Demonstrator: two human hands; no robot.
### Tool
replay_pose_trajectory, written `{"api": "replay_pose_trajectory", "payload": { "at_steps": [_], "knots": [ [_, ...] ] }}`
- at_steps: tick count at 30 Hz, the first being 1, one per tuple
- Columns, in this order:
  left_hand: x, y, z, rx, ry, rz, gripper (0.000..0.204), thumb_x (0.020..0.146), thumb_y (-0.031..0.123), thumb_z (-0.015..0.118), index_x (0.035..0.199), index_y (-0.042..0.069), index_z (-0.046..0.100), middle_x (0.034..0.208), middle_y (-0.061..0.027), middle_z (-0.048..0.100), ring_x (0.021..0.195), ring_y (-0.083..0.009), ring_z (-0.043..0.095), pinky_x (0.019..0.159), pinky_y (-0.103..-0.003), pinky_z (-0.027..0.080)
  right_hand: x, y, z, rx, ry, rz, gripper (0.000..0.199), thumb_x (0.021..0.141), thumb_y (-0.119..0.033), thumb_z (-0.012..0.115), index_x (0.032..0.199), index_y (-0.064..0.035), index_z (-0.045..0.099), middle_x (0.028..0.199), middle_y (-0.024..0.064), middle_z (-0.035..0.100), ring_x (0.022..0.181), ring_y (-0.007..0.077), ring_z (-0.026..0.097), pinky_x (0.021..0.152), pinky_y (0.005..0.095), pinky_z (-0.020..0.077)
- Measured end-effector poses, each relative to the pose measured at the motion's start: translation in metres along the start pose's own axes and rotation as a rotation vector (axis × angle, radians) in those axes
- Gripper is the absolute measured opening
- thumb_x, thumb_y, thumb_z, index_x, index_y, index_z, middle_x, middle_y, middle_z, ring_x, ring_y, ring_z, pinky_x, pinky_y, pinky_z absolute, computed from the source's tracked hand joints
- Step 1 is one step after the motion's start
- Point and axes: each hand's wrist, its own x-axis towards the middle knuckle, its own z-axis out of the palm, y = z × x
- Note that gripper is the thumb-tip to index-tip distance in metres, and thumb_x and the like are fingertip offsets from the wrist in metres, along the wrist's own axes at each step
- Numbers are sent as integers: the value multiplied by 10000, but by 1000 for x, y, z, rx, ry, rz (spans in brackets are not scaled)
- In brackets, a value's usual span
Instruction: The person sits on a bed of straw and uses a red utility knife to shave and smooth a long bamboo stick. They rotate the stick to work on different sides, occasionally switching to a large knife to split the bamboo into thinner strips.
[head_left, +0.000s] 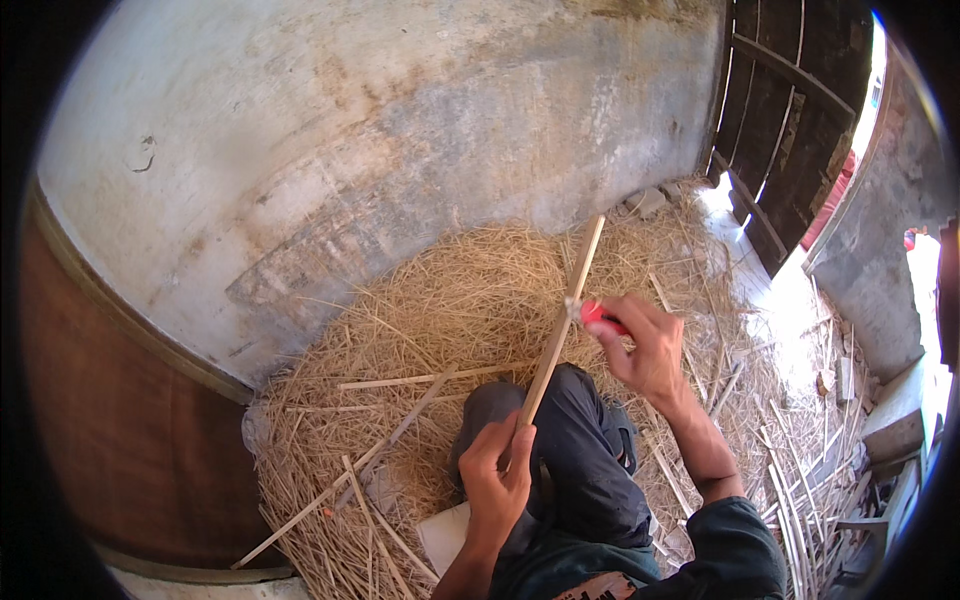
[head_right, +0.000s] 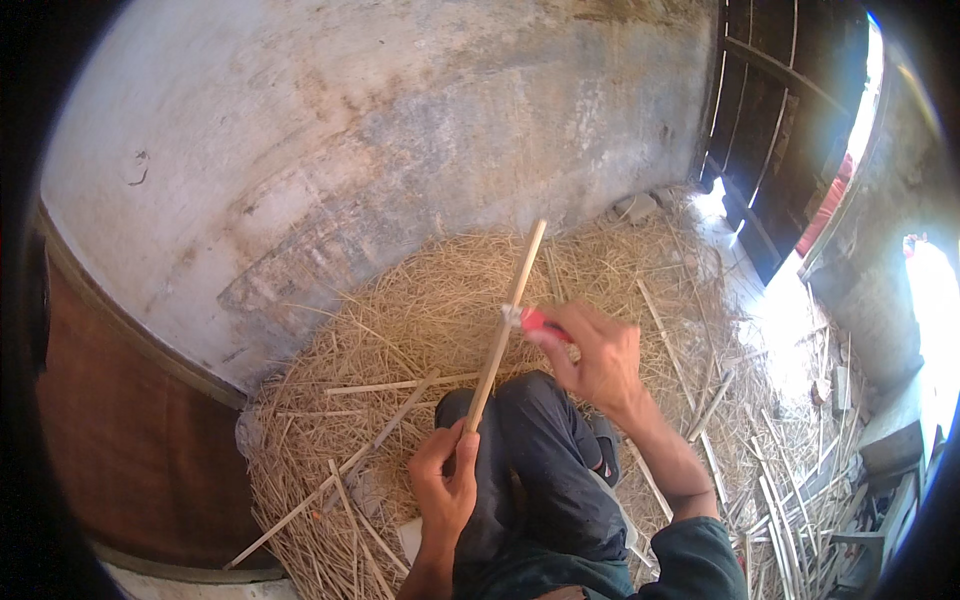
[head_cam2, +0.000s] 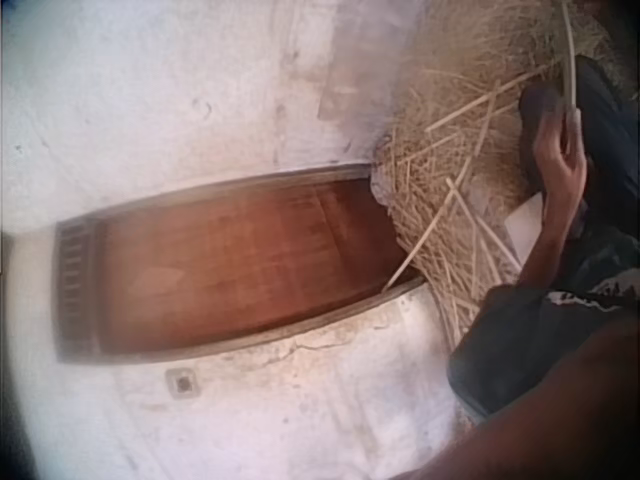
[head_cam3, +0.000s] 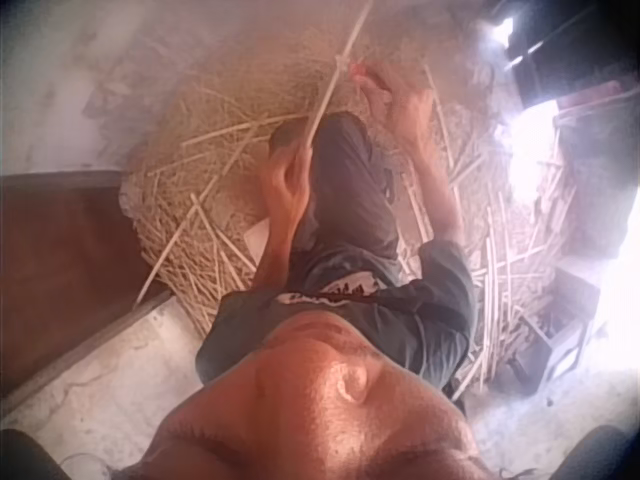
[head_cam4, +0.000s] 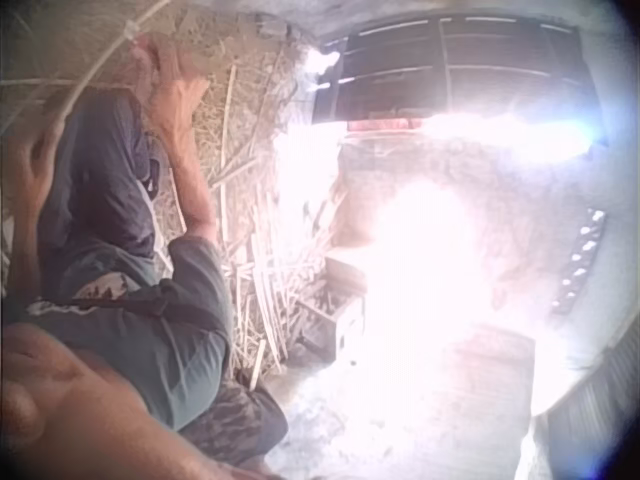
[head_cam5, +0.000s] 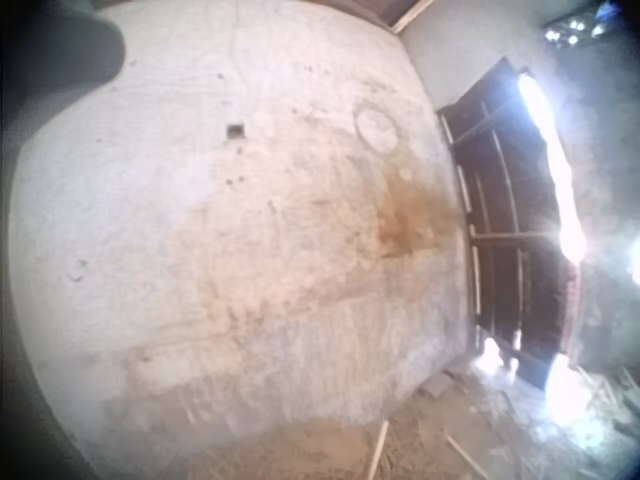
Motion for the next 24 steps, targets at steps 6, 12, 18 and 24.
{"api": "replay_pose_trajectory", "payload": {
  "at_steps": [6, 12, 18, 24],
  "knots": [
    [-35, -23, -16, 11, -92, -41, 224, 1025, 161, 707, 1140, -26, 751, 731, -52, 568, 584, -106, 487, 526, -303, 372, 33, 72, -22, -127, 206, 310, 256, 1011, -254, 711, 1112, -29, 779, 801, 108, 765, 612, 145, 685, 539, 308, 524],
    [-26, -30, -14, -42, -50, -102, 255, 999, 180, 749, 1153, -22, 741, 759, -53, 559, 634, -115, 502, 563, -285, 386, -6, 48, -9, 133, -33, 268, 206, 971, -182, 735, 1122, -47, 772, 832, 99, 736, 616, 158, 653, 567, 303, 509],
    [-3, -19, -5, -77, -41, -67, 304, 963, 162, 799, 1189, -30, 732, 876, -35, 643, 793, -94, 590, 694, -272, 477, -52, -20, 12, 198, -228, -78, 253, 856, -223, 834, 1058, -93, 752, 808, 39, 683, 633, 212, 691, 554, 340, 544],
    [10, -1, 1, 31, 28, 12, 343, 895, 198, 867, 1119, -32, 745, 805, -50, 615, 707, -110, 575, 614, -297, 446, -58, -35, 16, 203, -241, -109, 273, 842, -230, 840, 1064, -100, 749, 781, 46, 658, 623, 229, 685, 541, 353, 538]
  ]
}}
